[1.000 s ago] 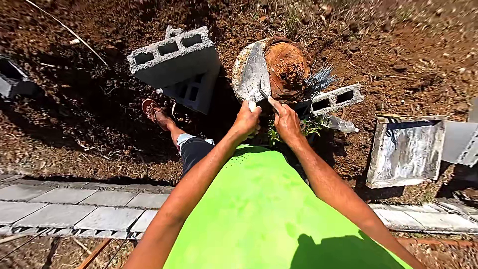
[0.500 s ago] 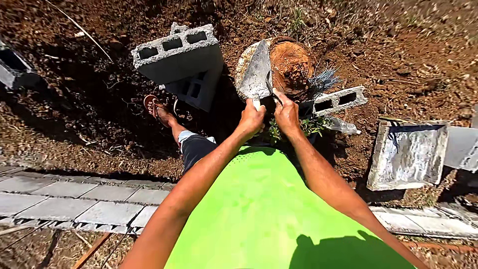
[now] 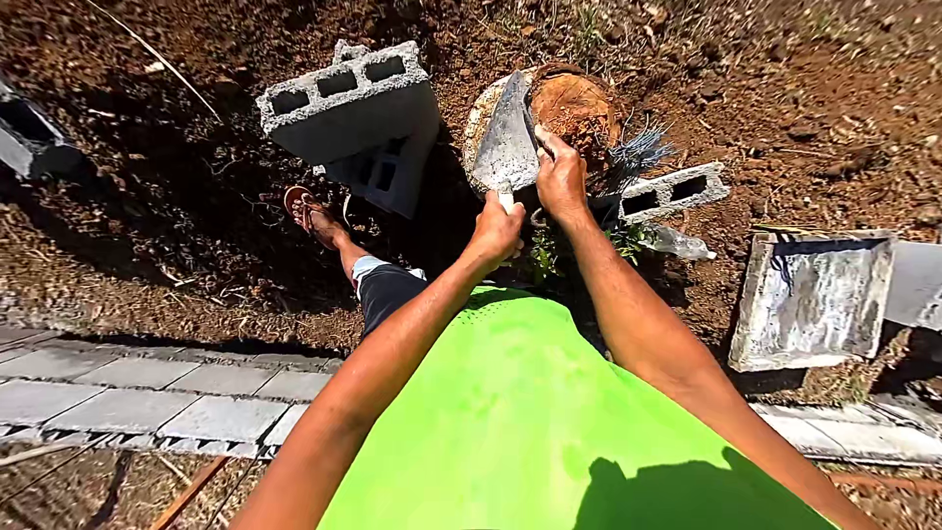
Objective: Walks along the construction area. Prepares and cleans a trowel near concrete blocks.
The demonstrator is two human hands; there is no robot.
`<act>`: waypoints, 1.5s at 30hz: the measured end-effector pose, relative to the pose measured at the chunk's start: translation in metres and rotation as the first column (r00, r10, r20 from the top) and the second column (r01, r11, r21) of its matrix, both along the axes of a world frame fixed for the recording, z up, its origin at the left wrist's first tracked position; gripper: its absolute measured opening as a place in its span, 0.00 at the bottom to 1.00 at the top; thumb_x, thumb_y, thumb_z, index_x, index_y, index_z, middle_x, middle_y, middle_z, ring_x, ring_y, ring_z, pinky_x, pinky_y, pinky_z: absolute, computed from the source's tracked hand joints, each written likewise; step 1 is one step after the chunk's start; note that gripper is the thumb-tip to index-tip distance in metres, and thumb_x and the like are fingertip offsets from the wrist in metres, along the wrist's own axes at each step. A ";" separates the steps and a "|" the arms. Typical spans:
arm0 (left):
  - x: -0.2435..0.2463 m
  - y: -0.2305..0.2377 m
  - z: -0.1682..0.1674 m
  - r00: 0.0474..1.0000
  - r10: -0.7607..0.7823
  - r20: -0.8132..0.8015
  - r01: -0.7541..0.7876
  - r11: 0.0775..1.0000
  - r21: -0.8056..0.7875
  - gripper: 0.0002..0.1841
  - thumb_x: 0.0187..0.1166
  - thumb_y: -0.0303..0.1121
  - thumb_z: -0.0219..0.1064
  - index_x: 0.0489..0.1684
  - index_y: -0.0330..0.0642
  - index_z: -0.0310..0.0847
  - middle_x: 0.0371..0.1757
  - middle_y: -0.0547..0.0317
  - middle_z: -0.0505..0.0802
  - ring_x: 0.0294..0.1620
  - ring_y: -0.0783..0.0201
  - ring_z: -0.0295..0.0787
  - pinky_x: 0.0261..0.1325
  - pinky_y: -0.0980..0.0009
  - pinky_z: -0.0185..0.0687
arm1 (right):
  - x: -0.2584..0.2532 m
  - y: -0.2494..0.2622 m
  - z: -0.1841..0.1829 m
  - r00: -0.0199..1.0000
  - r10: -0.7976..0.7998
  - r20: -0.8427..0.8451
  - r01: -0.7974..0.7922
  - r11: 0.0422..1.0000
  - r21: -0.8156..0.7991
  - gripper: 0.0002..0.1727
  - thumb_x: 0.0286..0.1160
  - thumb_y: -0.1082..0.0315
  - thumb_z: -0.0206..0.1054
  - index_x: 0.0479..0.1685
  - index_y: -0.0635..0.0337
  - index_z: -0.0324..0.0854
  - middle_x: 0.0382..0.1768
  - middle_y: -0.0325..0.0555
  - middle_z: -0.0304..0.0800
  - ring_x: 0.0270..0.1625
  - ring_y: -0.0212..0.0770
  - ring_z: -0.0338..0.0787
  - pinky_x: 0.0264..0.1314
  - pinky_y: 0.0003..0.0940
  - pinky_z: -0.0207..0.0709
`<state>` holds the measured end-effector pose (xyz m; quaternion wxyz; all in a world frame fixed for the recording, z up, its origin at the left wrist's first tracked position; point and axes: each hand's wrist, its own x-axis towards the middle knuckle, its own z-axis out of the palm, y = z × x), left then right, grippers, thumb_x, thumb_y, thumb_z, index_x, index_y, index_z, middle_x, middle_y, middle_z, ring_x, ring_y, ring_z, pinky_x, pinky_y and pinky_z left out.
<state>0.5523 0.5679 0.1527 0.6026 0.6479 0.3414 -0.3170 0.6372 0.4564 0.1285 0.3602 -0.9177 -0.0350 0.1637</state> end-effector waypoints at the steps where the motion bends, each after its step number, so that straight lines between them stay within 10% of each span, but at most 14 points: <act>1: 0.000 0.000 -0.001 1.000 -0.008 0.003 0.008 1.000 0.007 0.21 0.92 0.43 0.55 0.75 0.43 0.59 0.32 0.50 0.82 0.21 0.58 0.84 0.25 0.61 0.86 | 0.003 0.002 0.001 1.000 -0.010 0.003 0.010 1.000 0.018 0.26 0.89 0.72 0.49 0.83 0.55 0.76 0.78 0.46 0.83 0.77 0.47 0.84 0.84 0.47 0.71; 19: 0.000 0.007 -0.001 0.993 -0.117 0.027 0.113 0.987 0.115 0.23 0.92 0.43 0.54 0.79 0.42 0.57 0.33 0.48 0.85 0.21 0.56 0.86 0.27 0.58 0.88 | -0.059 -0.030 -0.008 0.998 0.059 0.014 -0.057 0.992 -0.109 0.25 0.91 0.70 0.49 0.84 0.51 0.75 0.68 0.55 0.89 0.65 0.58 0.91 0.71 0.59 0.80; 25: -0.010 0.002 -0.015 0.994 -0.088 0.062 0.081 0.991 0.108 0.21 0.90 0.43 0.57 0.74 0.42 0.61 0.34 0.48 0.85 0.21 0.56 0.86 0.26 0.58 0.87 | 0.035 0.008 0.007 0.992 0.113 -0.061 -0.119 0.986 -0.114 0.27 0.87 0.70 0.52 0.83 0.45 0.77 0.71 0.50 0.88 0.72 0.53 0.87 0.77 0.56 0.75; 30: -0.004 0.043 -0.010 0.960 -0.172 0.221 0.041 0.868 0.495 0.27 0.81 0.36 0.64 0.78 0.40 0.66 0.48 0.38 0.92 0.47 0.40 0.92 0.50 0.38 0.85 | 0.028 0.008 0.087 0.937 0.038 0.346 -0.086 0.988 0.125 0.23 0.91 0.66 0.53 0.81 0.53 0.77 0.66 0.47 0.91 0.58 0.40 0.93 0.66 0.40 0.82; 34: 0.006 0.075 0.010 0.940 -0.155 0.303 -0.063 0.796 0.602 0.27 0.78 0.33 0.65 0.77 0.39 0.67 0.46 0.40 0.92 0.47 0.41 0.93 0.50 0.40 0.86 | -0.026 0.019 0.066 0.828 -0.080 0.555 -0.089 0.959 0.270 0.20 0.90 0.69 0.56 0.74 0.68 0.79 0.64 0.55 0.91 0.58 0.40 0.93 0.62 0.33 0.85; 38: 0.008 0.077 0.031 0.903 -0.186 0.388 -0.075 0.820 0.568 0.25 0.77 0.32 0.66 0.74 0.40 0.69 0.44 0.43 0.92 0.41 0.48 0.92 0.46 0.45 0.87 | -0.035 0.031 -0.005 0.934 0.230 0.273 -0.250 0.967 0.040 0.20 0.88 0.69 0.55 0.71 0.68 0.80 0.59 0.64 0.90 0.59 0.61 0.93 0.66 0.58 0.83; 45: 0.008 0.088 0.010 0.880 0.100 0.464 -0.214 0.956 0.200 0.22 0.77 0.32 0.66 0.67 0.37 0.70 0.31 0.50 0.85 0.18 0.60 0.82 0.22 0.63 0.84 | -0.037 0.006 0.033 0.925 0.229 -0.304 -0.163 0.960 0.227 0.19 0.93 0.57 0.53 0.64 0.62 0.77 0.38 0.51 0.93 0.37 0.47 0.96 0.50 0.52 0.90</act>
